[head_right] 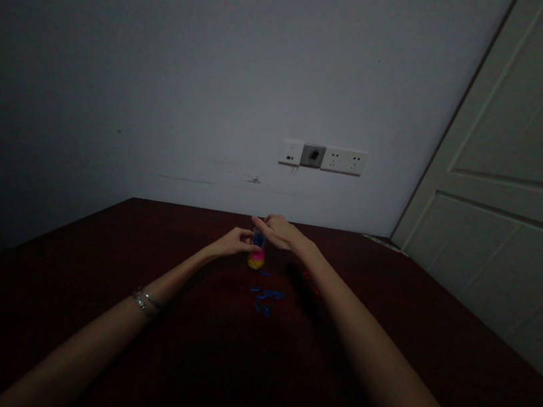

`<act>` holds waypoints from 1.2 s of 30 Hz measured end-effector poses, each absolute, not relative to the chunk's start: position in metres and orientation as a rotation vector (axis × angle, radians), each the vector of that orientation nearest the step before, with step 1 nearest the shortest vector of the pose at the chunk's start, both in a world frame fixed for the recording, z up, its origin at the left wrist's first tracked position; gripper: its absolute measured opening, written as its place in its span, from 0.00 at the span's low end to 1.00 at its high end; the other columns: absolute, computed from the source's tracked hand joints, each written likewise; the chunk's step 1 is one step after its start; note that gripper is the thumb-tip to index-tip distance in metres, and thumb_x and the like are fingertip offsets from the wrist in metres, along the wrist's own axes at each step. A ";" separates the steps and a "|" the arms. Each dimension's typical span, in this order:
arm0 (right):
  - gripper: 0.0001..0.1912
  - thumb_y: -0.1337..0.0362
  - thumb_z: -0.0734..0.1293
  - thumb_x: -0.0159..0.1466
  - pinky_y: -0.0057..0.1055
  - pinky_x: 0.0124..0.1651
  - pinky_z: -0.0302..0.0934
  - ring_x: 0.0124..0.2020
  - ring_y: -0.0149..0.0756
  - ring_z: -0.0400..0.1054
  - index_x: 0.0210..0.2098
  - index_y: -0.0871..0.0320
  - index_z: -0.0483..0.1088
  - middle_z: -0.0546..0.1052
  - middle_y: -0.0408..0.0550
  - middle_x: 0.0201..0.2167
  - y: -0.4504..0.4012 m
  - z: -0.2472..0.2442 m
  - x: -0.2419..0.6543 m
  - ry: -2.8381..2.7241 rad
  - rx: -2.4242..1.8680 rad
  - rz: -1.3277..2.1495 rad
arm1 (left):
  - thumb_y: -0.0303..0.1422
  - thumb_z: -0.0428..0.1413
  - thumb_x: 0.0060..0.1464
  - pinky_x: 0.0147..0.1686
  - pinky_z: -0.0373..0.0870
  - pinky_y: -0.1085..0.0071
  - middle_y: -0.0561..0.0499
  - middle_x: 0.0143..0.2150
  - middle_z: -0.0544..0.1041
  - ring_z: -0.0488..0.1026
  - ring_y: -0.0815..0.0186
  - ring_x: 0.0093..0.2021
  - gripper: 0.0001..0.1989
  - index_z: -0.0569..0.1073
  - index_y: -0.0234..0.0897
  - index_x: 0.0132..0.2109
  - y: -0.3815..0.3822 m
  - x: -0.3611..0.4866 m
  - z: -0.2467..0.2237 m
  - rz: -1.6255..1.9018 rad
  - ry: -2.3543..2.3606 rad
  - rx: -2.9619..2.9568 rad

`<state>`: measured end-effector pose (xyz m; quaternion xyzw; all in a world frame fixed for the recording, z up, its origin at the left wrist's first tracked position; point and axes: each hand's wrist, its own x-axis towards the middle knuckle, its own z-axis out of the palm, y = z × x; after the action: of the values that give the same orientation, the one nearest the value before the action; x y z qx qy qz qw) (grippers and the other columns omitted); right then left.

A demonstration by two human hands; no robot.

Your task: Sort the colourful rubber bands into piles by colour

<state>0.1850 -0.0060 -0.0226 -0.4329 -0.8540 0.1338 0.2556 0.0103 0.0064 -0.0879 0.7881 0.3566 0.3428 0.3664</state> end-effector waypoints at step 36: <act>0.29 0.53 0.49 0.65 0.31 0.42 0.56 0.36 0.36 0.67 0.31 0.63 0.74 0.75 0.53 0.32 -0.019 0.005 0.203 -2.298 -1.098 0.140 | 0.42 0.59 0.42 0.22 0.50 0.76 0.57 0.21 0.62 0.56 0.74 0.22 0.20 0.73 0.29 0.38 0.003 0.006 -0.082 0.787 0.940 2.086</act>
<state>0.2031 -0.0192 0.0048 -0.4118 -0.8619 0.0527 0.2913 0.0060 0.0032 -0.0820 0.8066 0.3635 0.3042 0.3531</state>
